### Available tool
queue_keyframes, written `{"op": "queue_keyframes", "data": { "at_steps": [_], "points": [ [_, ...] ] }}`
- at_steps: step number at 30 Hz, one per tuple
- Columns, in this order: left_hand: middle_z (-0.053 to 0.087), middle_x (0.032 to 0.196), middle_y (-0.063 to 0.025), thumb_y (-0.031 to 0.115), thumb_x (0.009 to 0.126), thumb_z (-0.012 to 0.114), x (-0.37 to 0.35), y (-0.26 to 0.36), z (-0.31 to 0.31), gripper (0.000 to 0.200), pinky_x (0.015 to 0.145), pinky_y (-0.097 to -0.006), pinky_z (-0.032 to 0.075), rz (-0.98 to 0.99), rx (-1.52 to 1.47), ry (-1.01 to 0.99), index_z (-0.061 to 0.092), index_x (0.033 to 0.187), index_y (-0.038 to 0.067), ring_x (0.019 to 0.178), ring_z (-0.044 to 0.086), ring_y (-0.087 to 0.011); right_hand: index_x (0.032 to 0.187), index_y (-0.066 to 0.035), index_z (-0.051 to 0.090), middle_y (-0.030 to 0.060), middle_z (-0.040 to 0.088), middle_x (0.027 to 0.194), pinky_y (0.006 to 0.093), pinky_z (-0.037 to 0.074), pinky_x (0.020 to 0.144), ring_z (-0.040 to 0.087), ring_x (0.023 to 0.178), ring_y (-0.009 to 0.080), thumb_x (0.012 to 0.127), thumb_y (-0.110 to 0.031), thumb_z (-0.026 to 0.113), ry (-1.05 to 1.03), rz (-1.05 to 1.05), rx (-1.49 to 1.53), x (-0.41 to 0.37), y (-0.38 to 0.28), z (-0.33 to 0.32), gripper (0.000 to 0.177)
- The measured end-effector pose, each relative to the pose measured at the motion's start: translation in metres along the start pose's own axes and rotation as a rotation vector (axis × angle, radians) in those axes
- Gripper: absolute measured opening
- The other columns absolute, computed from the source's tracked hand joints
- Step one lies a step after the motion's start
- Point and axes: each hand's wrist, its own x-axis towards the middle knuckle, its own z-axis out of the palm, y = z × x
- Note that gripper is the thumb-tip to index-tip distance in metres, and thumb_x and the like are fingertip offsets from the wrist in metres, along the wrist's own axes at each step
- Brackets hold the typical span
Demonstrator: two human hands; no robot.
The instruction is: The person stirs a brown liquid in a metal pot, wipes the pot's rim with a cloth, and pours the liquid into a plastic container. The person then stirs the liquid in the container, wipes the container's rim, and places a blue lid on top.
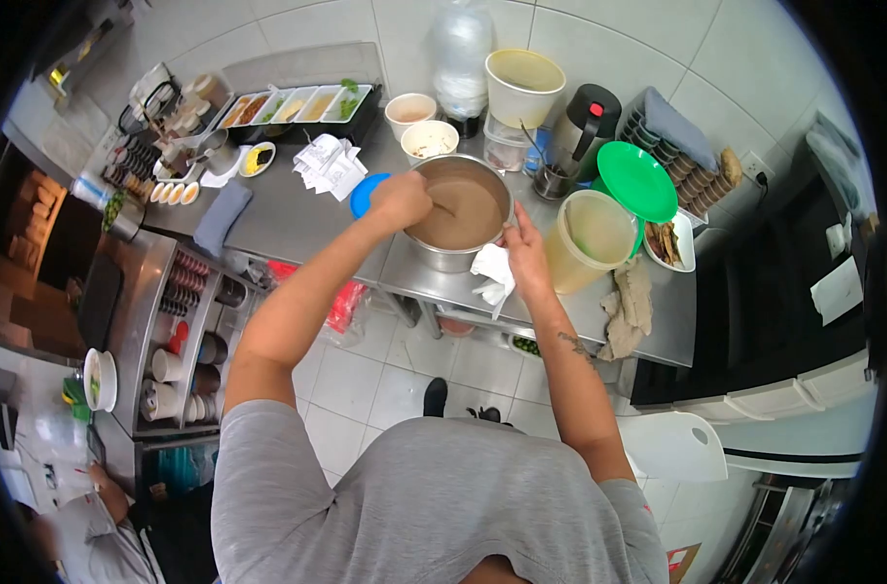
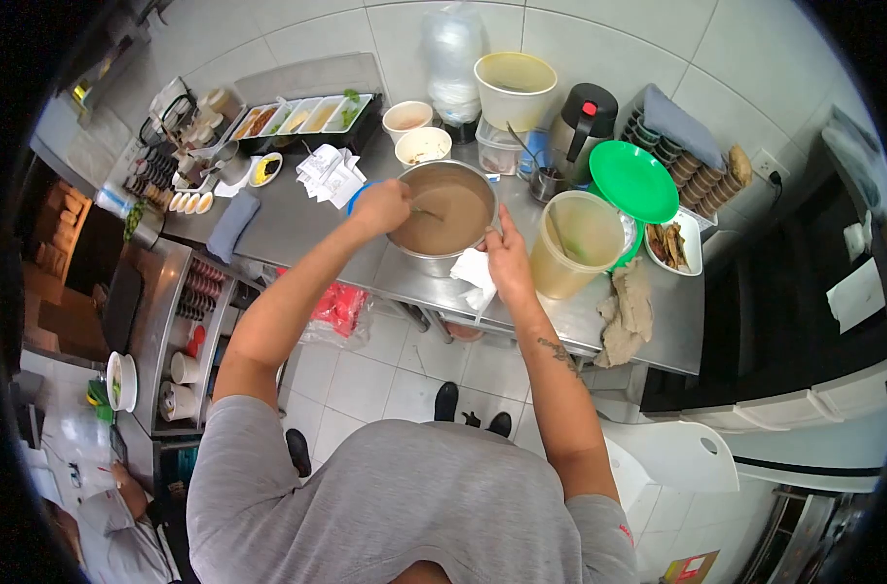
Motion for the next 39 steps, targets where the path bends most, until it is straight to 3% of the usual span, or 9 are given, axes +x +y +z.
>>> {"op": "queue_keyframes", "data": {
  "at_steps": [5, 12, 18, 24, 28, 31, 37, 39],
  "points": [
    [0.065, 0.087, -0.0176, 0.016, 0.074, 0.053, -0.020, 0.002, -0.024, 0.024, 0.075, -0.0436, 0.049, 0.010, 0.138, -0.103, 0.068, 0.090, 0.010, 0.085, 0.063, -0.0323, 0.138, -0.002, 0.028, -0.0004, 0.049, 0.071, 0.0191, 0.038, 0.056, 0.045, 0.062, 0.0061, 0.090, -0.013, 0.045, -0.009, 0.012, 0.018, 0.001, 0.002, -0.001, 0.052],
    [0.065, 0.087, -0.0175, 0.017, 0.074, 0.053, 0.006, -0.003, -0.014, 0.024, 0.074, -0.0431, 0.050, -0.066, 0.104, 0.127, 0.068, 0.091, 0.010, 0.083, 0.063, -0.0340, 0.138, 0.000, 0.027, -0.0002, 0.049, 0.069, 0.0199, 0.040, 0.056, 0.046, 0.061, 0.0063, 0.090, -0.012, 0.045, -0.023, -0.024, 0.040, 0.004, 0.006, -0.002, 0.052],
    [0.065, 0.081, -0.0181, 0.013, 0.074, 0.052, -0.010, 0.026, -0.009, 0.019, 0.069, -0.0452, 0.050, 0.216, 0.071, -0.029, 0.065, 0.085, 0.007, 0.079, 0.063, -0.0350, 0.138, 0.001, 0.026, 0.0000, 0.049, 0.070, 0.0201, 0.040, 0.056, 0.047, 0.062, 0.0069, 0.090, -0.013, 0.045, -0.032, -0.014, -0.014, 0.004, 0.006, -0.004, 0.053],
    [0.060, 0.074, -0.0097, 0.012, 0.069, 0.057, -0.002, 0.029, -0.012, 0.014, 0.068, -0.0401, 0.048, 0.721, 0.273, 0.340, 0.059, 0.083, 0.007, 0.078, 0.060, -0.0294, 0.139, -0.004, 0.029, 0.0003, 0.049, 0.071, 0.0199, 0.039, 0.056, 0.046, 0.062, 0.0068, 0.090, -0.014, 0.045, -0.009, 0.016, -0.003, -0.003, -0.003, -0.002, 0.052],
    [0.058, 0.076, -0.0079, 0.013, 0.069, 0.057, 0.016, 0.016, -0.015, 0.013, 0.070, -0.0362, 0.048, 0.900, 0.521, 0.406, 0.057, 0.080, 0.007, 0.079, 0.058, -0.0246, 0.138, -0.005, 0.030, 0.0004, 0.049, 0.071, 0.0204, 0.039, 0.056, 0.047, 0.062, 0.0070, 0.090, -0.014, 0.045, -0.007, 0.018, -0.002, -0.002, -0.002, -0.002, 0.051],
    [0.060, 0.076, -0.0098, 0.013, 0.070, 0.055, 0.015, 0.012, -0.025, 0.010, 0.069, -0.0358, 0.048, 0.911, 0.664, 0.384, 0.058, 0.078, 0.006, 0.078, 0.060, -0.0226, 0.138, -0.005, 0.031, 0.0004, 0.049, 0.071, 0.0206, 0.039, 0.056, 0.047, 0.061, 0.0071, 0.090, -0.014, 0.045, 0.002, -0.005, -0.014, 0.000, 0.004, -0.002, 0.051],
    [0.065, 0.077, -0.0161, 0.013, 0.071, 0.058, -0.008, 0.025, -0.057, 0.013, 0.065, -0.0410, 0.050, 0.477, 0.656, -0.114, 0.065, 0.078, 0.005, 0.075, 0.064, -0.0301, 0.139, -0.001, 0.026, 0.0024, 0.054, 0.068, 0.0221, 0.041, 0.057, 0.048, 0.060, 0.0080, 0.089, -0.014, 0.045, -0.011, -0.019, -0.051, 0.004, 0.008, -0.005, 0.054],
    [0.064, 0.078, -0.0173, 0.014, 0.071, 0.057, -0.017, 0.030, -0.065, 0.014, 0.066, -0.0427, 0.050, 0.385, 0.536, -0.152, 0.066, 0.078, 0.005, 0.076, 0.063, -0.0326, 0.139, -0.001, 0.026, 0.0021, 0.053, 0.067, 0.0217, 0.040, 0.055, 0.048, 0.060, 0.0078, 0.089, -0.013, 0.045, -0.011, -0.034, -0.041, 0.006, 0.012, -0.004, 0.054]
  ]
}}
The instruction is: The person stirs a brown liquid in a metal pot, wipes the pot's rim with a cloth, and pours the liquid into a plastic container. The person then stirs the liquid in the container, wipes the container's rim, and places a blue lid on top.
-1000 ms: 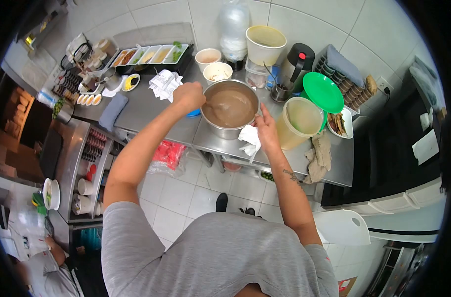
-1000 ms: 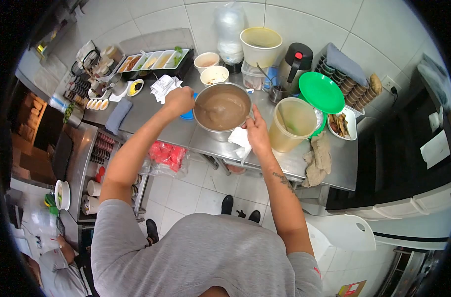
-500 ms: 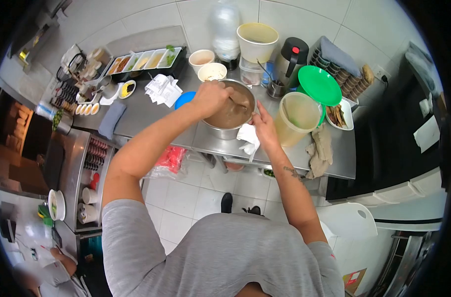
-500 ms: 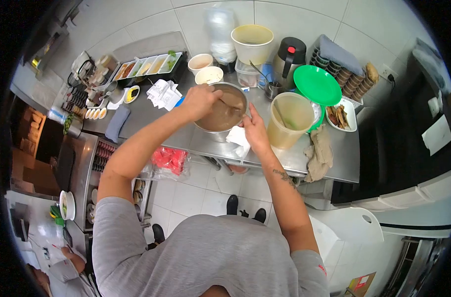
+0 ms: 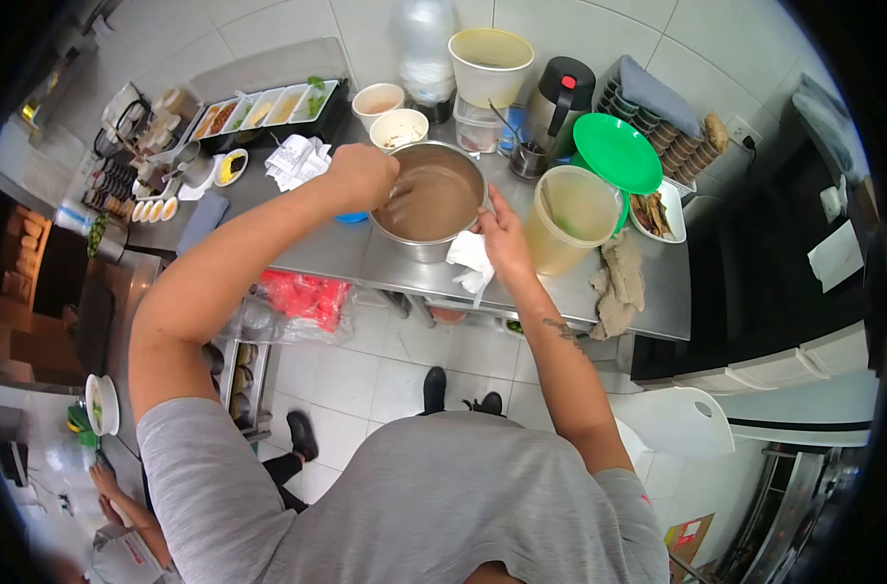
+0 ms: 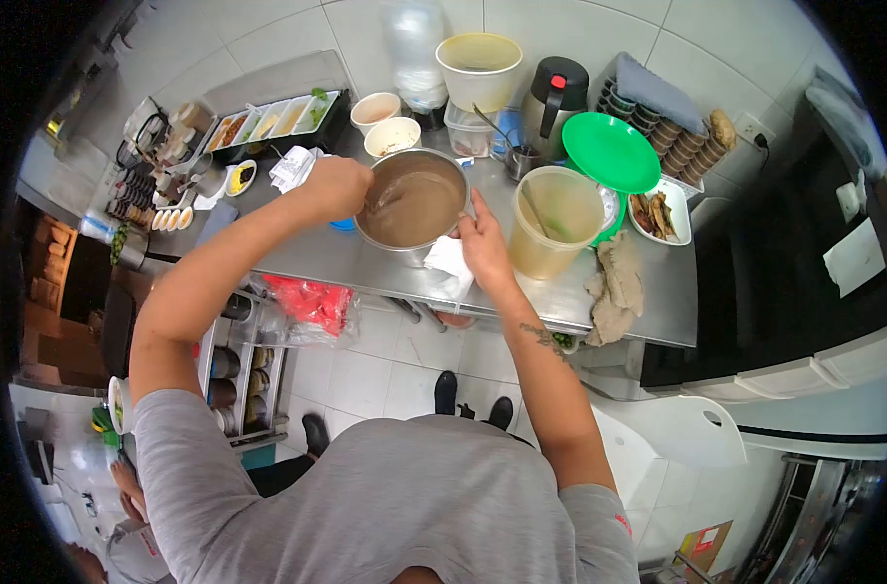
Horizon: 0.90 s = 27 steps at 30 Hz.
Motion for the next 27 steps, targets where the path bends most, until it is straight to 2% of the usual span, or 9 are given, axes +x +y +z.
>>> {"op": "queue_keyframes", "data": {
  "at_steps": [4, 7, 10, 13, 17, 20, 23, 26, 27],
  "points": [
    [0.064, 0.077, -0.0188, 0.012, 0.072, 0.056, 0.005, -0.001, 0.012, 0.014, 0.068, -0.0436, 0.050, -0.006, -0.245, -0.097, 0.066, 0.078, 0.005, 0.077, 0.063, -0.0348, 0.138, -0.001, 0.027, 0.0017, 0.053, 0.066, 0.0204, 0.038, 0.053, 0.047, 0.058, 0.0070, 0.089, -0.013, 0.044, 0.000, 0.033, 0.050, -0.001, -0.001, 0.001, 0.053],
    [0.063, 0.077, -0.0206, 0.013, 0.071, 0.056, 0.012, 0.018, 0.026, 0.016, 0.067, -0.0425, 0.050, -0.021, -0.377, 0.039, 0.066, 0.079, 0.004, 0.077, 0.063, -0.0345, 0.138, -0.002, 0.028, 0.0015, 0.053, 0.066, 0.0201, 0.038, 0.052, 0.047, 0.056, 0.0067, 0.090, -0.013, 0.044, -0.008, 0.020, 0.045, 0.002, 0.001, -0.001, 0.053],
    [0.063, 0.077, -0.0193, 0.012, 0.070, 0.057, 0.012, 0.043, 0.018, 0.017, 0.065, -0.0421, 0.050, 0.043, -0.272, 0.184, 0.064, 0.083, 0.003, 0.076, 0.063, -0.0329, 0.138, -0.002, 0.028, 0.0010, 0.052, 0.066, 0.0202, 0.038, 0.051, 0.047, 0.056, 0.0068, 0.090, -0.012, 0.044, -0.011, 0.027, 0.069, 0.002, 0.002, 0.000, 0.052],
    [0.063, 0.077, -0.0154, 0.012, 0.070, 0.058, 0.029, 0.040, 0.029, 0.016, 0.065, -0.0413, 0.050, 0.232, -0.126, 0.538, 0.062, 0.084, 0.004, 0.074, 0.062, -0.0304, 0.138, -0.001, 0.028, 0.0006, 0.051, 0.066, 0.0202, 0.038, 0.051, 0.047, 0.057, 0.0068, 0.090, -0.012, 0.044, -0.011, 0.047, 0.101, -0.004, -0.009, 0.002, 0.052],
    [0.062, 0.076, -0.0118, 0.013, 0.070, 0.058, 0.040, 0.010, 0.038, 0.013, 0.066, -0.0407, 0.049, 0.369, 0.131, 0.586, 0.061, 0.081, 0.007, 0.074, 0.062, -0.0279, 0.138, 0.000, 0.028, 0.0006, 0.051, 0.066, 0.0201, 0.038, 0.051, 0.047, 0.057, 0.0067, 0.090, -0.012, 0.044, -0.007, 0.045, 0.076, -0.005, -0.011, 0.002, 0.051],
    [0.063, 0.073, -0.0122, 0.014, 0.070, 0.058, 0.033, -0.005, 0.036, 0.013, 0.067, -0.0404, 0.049, 0.263, 0.239, 0.338, 0.062, 0.079, 0.005, 0.075, 0.063, -0.0285, 0.137, 0.000, 0.029, 0.0008, 0.052, 0.066, 0.0201, 0.038, 0.051, 0.047, 0.056, 0.0068, 0.090, -0.013, 0.044, 0.003, 0.038, 0.037, -0.005, -0.011, 0.001, 0.052],
    [0.065, 0.073, -0.0131, 0.013, 0.070, 0.058, 0.008, -0.008, 0.009, 0.014, 0.068, -0.0392, 0.050, 0.030, 0.113, 0.022, 0.064, 0.078, 0.004, 0.076, 0.063, -0.0292, 0.137, -0.002, 0.030, 0.0000, 0.050, 0.067, 0.0199, 0.039, 0.053, 0.047, 0.059, 0.0065, 0.090, -0.014, 0.045, 0.009, 0.034, 0.010, -0.005, -0.009, 0.000, 0.051],
    [0.066, 0.081, -0.0152, 0.011, 0.069, 0.060, 0.000, -0.021, 0.025, 0.015, 0.064, -0.0408, 0.051, -0.153, -0.178, -0.001, 0.069, 0.080, 0.005, 0.077, 0.064, -0.0312, 0.137, -0.002, 0.031, -0.0002, 0.049, 0.068, 0.0200, 0.039, 0.054, 0.046, 0.060, 0.0065, 0.090, -0.013, 0.045, 0.006, 0.027, 0.032, -0.004, -0.007, 0.001, 0.051],
    [0.066, 0.078, -0.0147, 0.010, 0.070, 0.058, 0.001, -0.029, 0.041, 0.015, 0.064, -0.0395, 0.050, -0.039, -0.215, 0.008, 0.068, 0.079, 0.003, 0.074, 0.064, -0.0291, 0.137, -0.002, 0.031, -0.0001, 0.049, 0.068, 0.0201, 0.039, 0.054, 0.046, 0.060, 0.0066, 0.090, -0.013, 0.045, 0.007, 0.025, 0.045, -0.004, -0.007, 0.002, 0.051]
  ]
}}
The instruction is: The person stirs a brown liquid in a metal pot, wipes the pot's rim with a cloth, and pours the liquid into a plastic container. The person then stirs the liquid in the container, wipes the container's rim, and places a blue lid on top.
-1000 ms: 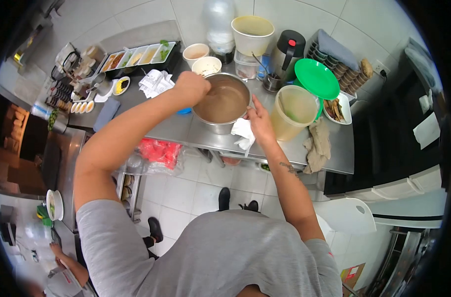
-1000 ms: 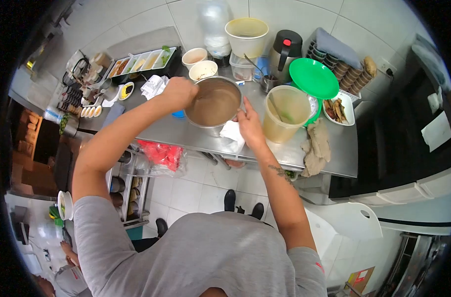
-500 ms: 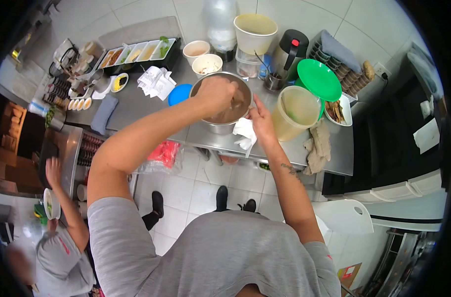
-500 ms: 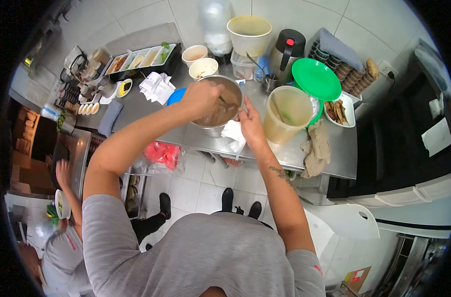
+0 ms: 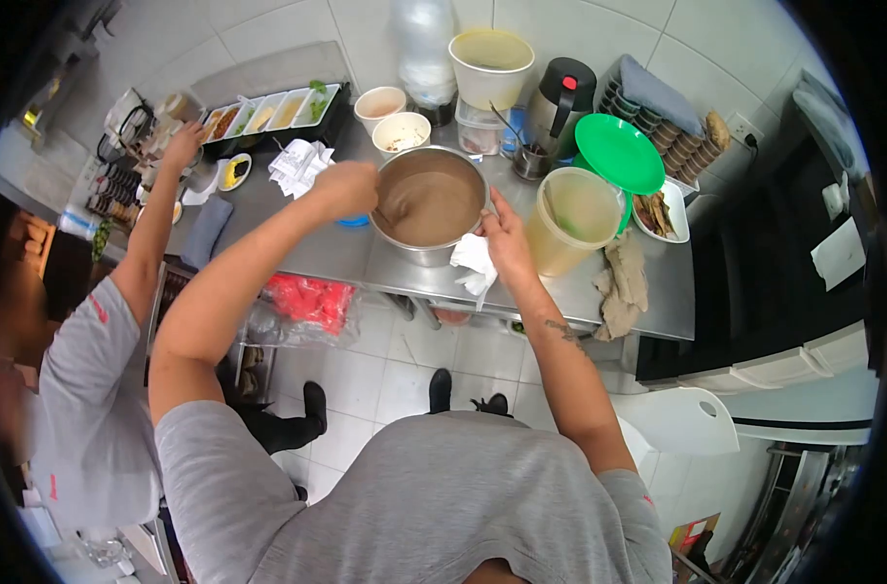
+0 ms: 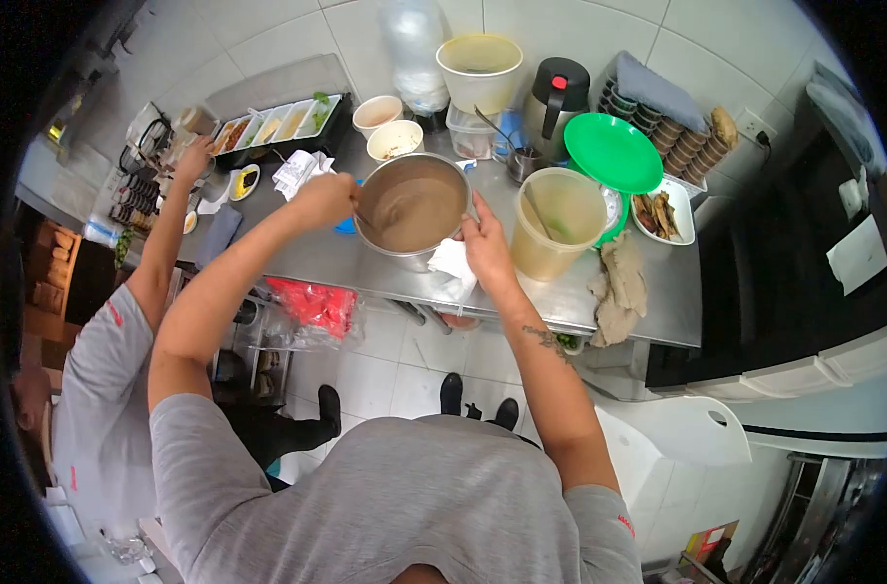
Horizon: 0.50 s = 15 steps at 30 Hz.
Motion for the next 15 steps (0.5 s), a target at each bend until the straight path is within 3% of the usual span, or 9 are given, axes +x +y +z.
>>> {"op": "queue_keyframes", "data": {
  "at_steps": [1, 4, 6, 9, 12, 15],
  "points": [
    [0.066, 0.076, -0.0142, 0.010, 0.071, 0.056, 0.003, -0.014, 0.020, 0.016, 0.063, -0.0381, 0.049, 0.115, -0.037, -0.005, 0.067, 0.079, 0.002, 0.071, 0.064, -0.0270, 0.137, -0.001, 0.031, -0.0001, 0.049, 0.068, 0.0201, 0.039, 0.054, 0.046, 0.060, 0.0066, 0.090, -0.013, 0.045, -0.005, -0.002, 0.011, 0.000, 0.002, 0.000, 0.051],
    [0.058, 0.060, -0.0078, 0.010, 0.073, 0.055, -0.002, -0.016, 0.029, 0.013, 0.046, -0.0332, 0.039, 0.027, -0.543, -0.135, 0.063, 0.073, 0.000, 0.053, 0.053, -0.0162, 0.137, -0.001, 0.029, 0.0004, 0.050, 0.067, 0.0202, 0.039, 0.053, 0.046, 0.058, 0.0066, 0.090, -0.013, 0.045, -0.016, -0.031, 0.021, 0.005, 0.009, -0.002, 0.051],
    [0.053, 0.055, -0.0037, 0.011, 0.074, 0.056, -0.020, 0.008, 0.003, 0.012, 0.040, -0.0299, 0.032, -0.475, -0.966, -0.210, 0.062, 0.070, 0.001, 0.048, 0.046, -0.0123, 0.138, 0.000, 0.027, 0.0012, 0.052, 0.065, 0.0201, 0.037, 0.050, 0.046, 0.055, 0.0063, 0.090, -0.014, 0.044, -0.017, -0.064, -0.005, 0.008, 0.012, -0.004, 0.053],
    [0.048, 0.055, -0.0005, 0.011, 0.074, 0.056, -0.029, 0.004, -0.004, 0.011, 0.037, -0.0269, 0.024, -0.445, -1.104, -0.054, 0.059, 0.068, 0.003, 0.045, 0.039, -0.0090, 0.138, -0.001, 0.027, 0.0005, 0.051, 0.065, 0.0199, 0.038, 0.051, 0.046, 0.056, 0.0062, 0.090, -0.014, 0.045, -0.026, 0.003, 0.057, 0.002, 0.003, -0.003, 0.053],
    [0.051, 0.058, -0.0002, 0.011, 0.077, 0.055, -0.035, 0.003, -0.019, 0.012, 0.038, -0.0257, 0.024, -0.348, -1.058, 0.092, 0.058, 0.069, 0.003, 0.048, 0.041, -0.0087, 0.138, -0.001, 0.027, -0.0004, 0.050, 0.065, 0.0195, 0.038, 0.053, 0.046, 0.057, 0.0059, 0.090, -0.014, 0.045, -0.047, 0.010, 0.078, 0.000, -0.002, -0.003, 0.053],
    [0.053, 0.062, -0.0014, 0.008, 0.080, 0.051, -0.032, -0.005, -0.019, 0.013, 0.045, -0.0267, 0.032, -0.248, -0.882, 0.218, 0.057, 0.072, 0.001, 0.056, 0.046, -0.0096, 0.139, -0.002, 0.027, -0.0009, 0.051, 0.067, 0.0192, 0.038, 0.053, 0.045, 0.057, 0.0055, 0.090, -0.013, 0.045, -0.060, 0.023, 0.043, 0.000, 0.000, -0.006, 0.053]
  ]
}}
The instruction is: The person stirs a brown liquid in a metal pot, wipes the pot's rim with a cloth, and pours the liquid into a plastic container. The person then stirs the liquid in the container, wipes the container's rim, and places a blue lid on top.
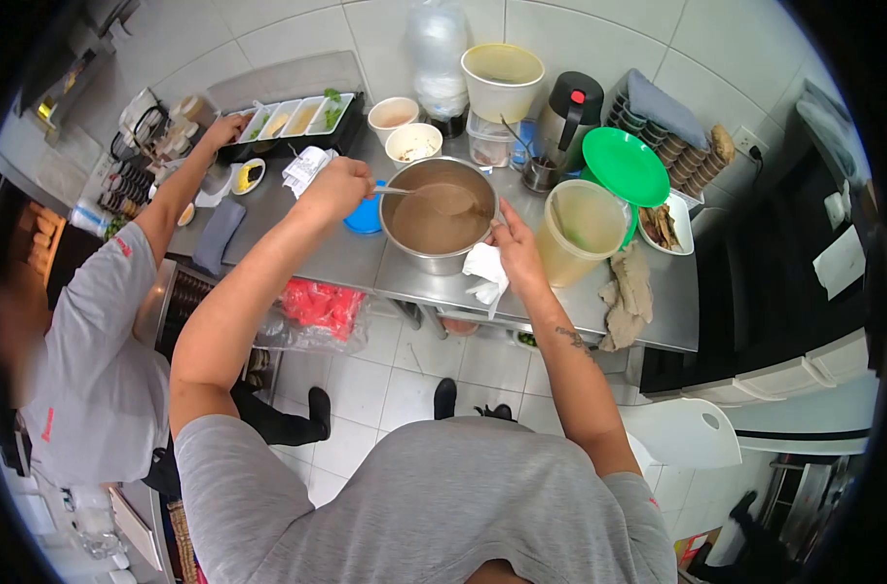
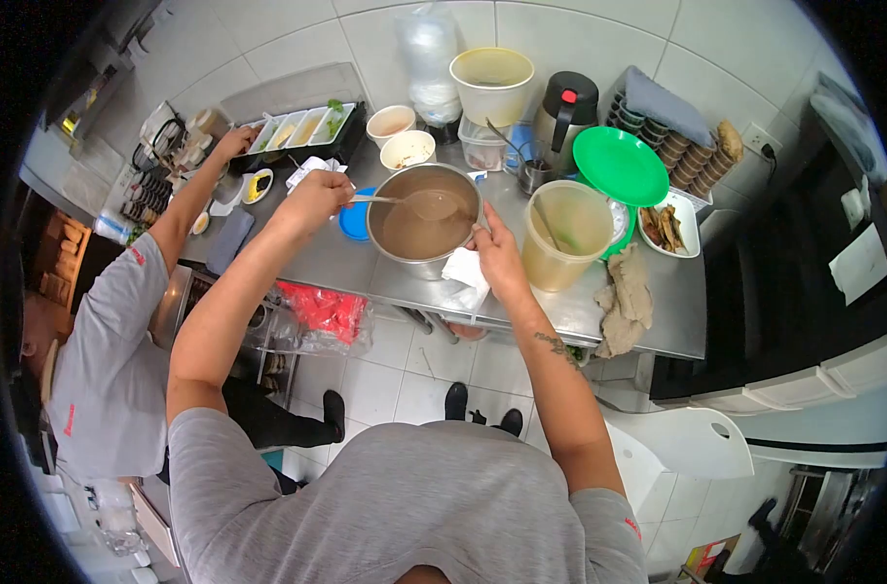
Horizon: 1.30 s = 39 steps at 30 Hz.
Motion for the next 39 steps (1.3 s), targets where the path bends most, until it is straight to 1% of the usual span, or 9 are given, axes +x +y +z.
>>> {"op": "queue_keyframes", "data": {
  "at_steps": [4, 10, 19, 22, 25, 31, 34, 37, 39],
  "points": [
    [0.056, 0.064, -0.0075, 0.008, 0.082, 0.050, -0.010, 0.010, -0.005, 0.013, 0.054, -0.0312, 0.039, 0.158, 0.241, 0.066, 0.057, 0.076, -0.001, 0.059, 0.053, -0.0175, 0.139, -0.002, 0.027, -0.0008, 0.051, 0.068, 0.0192, 0.038, 0.053, 0.045, 0.057, 0.0051, 0.090, -0.014, 0.045, 0.005, 0.005, 0.003, 0.001, 0.000, 0.000, 0.053],
    [0.061, 0.072, -0.0157, 0.001, 0.073, 0.053, -0.035, 0.013, 0.035, 0.010, 0.063, -0.0417, 0.046, 0.448, 0.556, 0.122, 0.057, 0.082, 0.001, 0.072, 0.060, -0.0323, 0.139, -0.003, 0.027, -0.0006, 0.051, 0.067, 0.0196, 0.038, 0.053, 0.046, 0.057, 0.0056, 0.091, -0.014, 0.045, 0.009, 0.018, 0.017, -0.003, -0.006, 0.002, 0.053],
    [0.058, 0.074, -0.0109, 0.005, 0.064, 0.059, 0.008, -0.013, 0.084, 0.018, 0.063, -0.0412, 0.045, 0.910, 0.784, 0.270, 0.054, 0.082, 0.006, 0.073, 0.056, -0.0292, 0.138, -0.005, 0.031, -0.0009, 0.050, 0.067, 0.0201, 0.039, 0.052, 0.048, 0.058, 0.0060, 0.091, -0.014, 0.046, 0.025, -0.019, 0.016, 0.002, 0.006, 0.000, 0.050],
    [0.058, 0.075, -0.0109, 0.008, 0.066, 0.057, 0.015, -0.029, 0.073, 0.018, 0.065, -0.0397, 0.046, 0.881, 0.953, 0.285, 0.055, 0.084, 0.007, 0.075, 0.056, -0.0282, 0.138, -0.005, 0.032, -0.0010, 0.050, 0.067, 0.0201, 0.040, 0.052, 0.048, 0.058, 0.0059, 0.091, -0.014, 0.046, 0.031, -0.031, -0.007, 0.003, 0.007, -0.001, 0.050],
    [0.060, 0.076, -0.0141, 0.009, 0.069, 0.055, 0.000, -0.028, 0.057, 0.018, 0.065, -0.0407, 0.046, 0.706, 1.101, 0.208, 0.056, 0.086, 0.005, 0.075, 0.058, -0.0287, 0.137, -0.004, 0.032, -0.0011, 0.049, 0.067, 0.0200, 0.039, 0.052, 0.048, 0.058, 0.0058, 0.091, -0.014, 0.046, 0.032, -0.030, -0.002, 0.001, 0.003, 0.001, 0.049],
    [0.063, 0.075, -0.0164, 0.009, 0.071, 0.053, -0.018, 0.022, 0.030, 0.014, 0.064, -0.0433, 0.048, 0.308, 0.949, -0.186, 0.061, 0.083, 0.008, 0.075, 0.062, -0.0328, 0.137, -0.001, 0.030, -0.0001, 0.050, 0.067, 0.0207, 0.040, 0.054, 0.047, 0.059, 0.0067, 0.091, -0.014, 0.045, 0.032, -0.029, -0.024, -0.001, 0.002, 0.003, 0.051],
    [0.063, 0.074, -0.0149, 0.009, 0.071, 0.053, 0.003, 0.008, 0.045, 0.013, 0.065, -0.0429, 0.048, 0.287, 0.747, -0.223, 0.062, 0.081, 0.010, 0.077, 0.062, -0.0332, 0.137, -0.003, 0.032, -0.0009, 0.050, 0.067, 0.0197, 0.039, 0.051, 0.047, 0.057, 0.0057, 0.091, -0.014, 0.045, 0.026, -0.035, -0.013, 0.000, 0.000, 0.003, 0.049],
    [0.062, 0.075, -0.0154, 0.008, 0.071, 0.053, 0.006, 0.010, 0.072, 0.013, 0.066, -0.0428, 0.048, 0.316, 0.660, -0.053, 0.061, 0.082, 0.008, 0.076, 0.061, -0.0336, 0.137, -0.002, 0.031, -0.0002, 0.051, 0.067, 0.0203, 0.039, 0.052, 0.048, 0.058, 0.0064, 0.091, -0.013, 0.045, 0.030, -0.041, -0.012, 0.000, 0.001, 0.003, 0.050],
    [0.061, 0.074, -0.0144, 0.007, 0.070, 0.054, 0.011, 0.006, 0.084, 0.013, 0.067, -0.0426, 0.047, 0.497, 0.644, 0.126, 0.059, 0.082, 0.007, 0.075, 0.060, -0.0331, 0.137, 0.000, 0.029, 0.0013, 0.051, 0.068, 0.0215, 0.041, 0.055, 0.048, 0.060, 0.0079, 0.090, -0.013, 0.044, 0.033, -0.027, 0.000, 0.000, 0.001, 0.003, 0.051]
  ]
}}
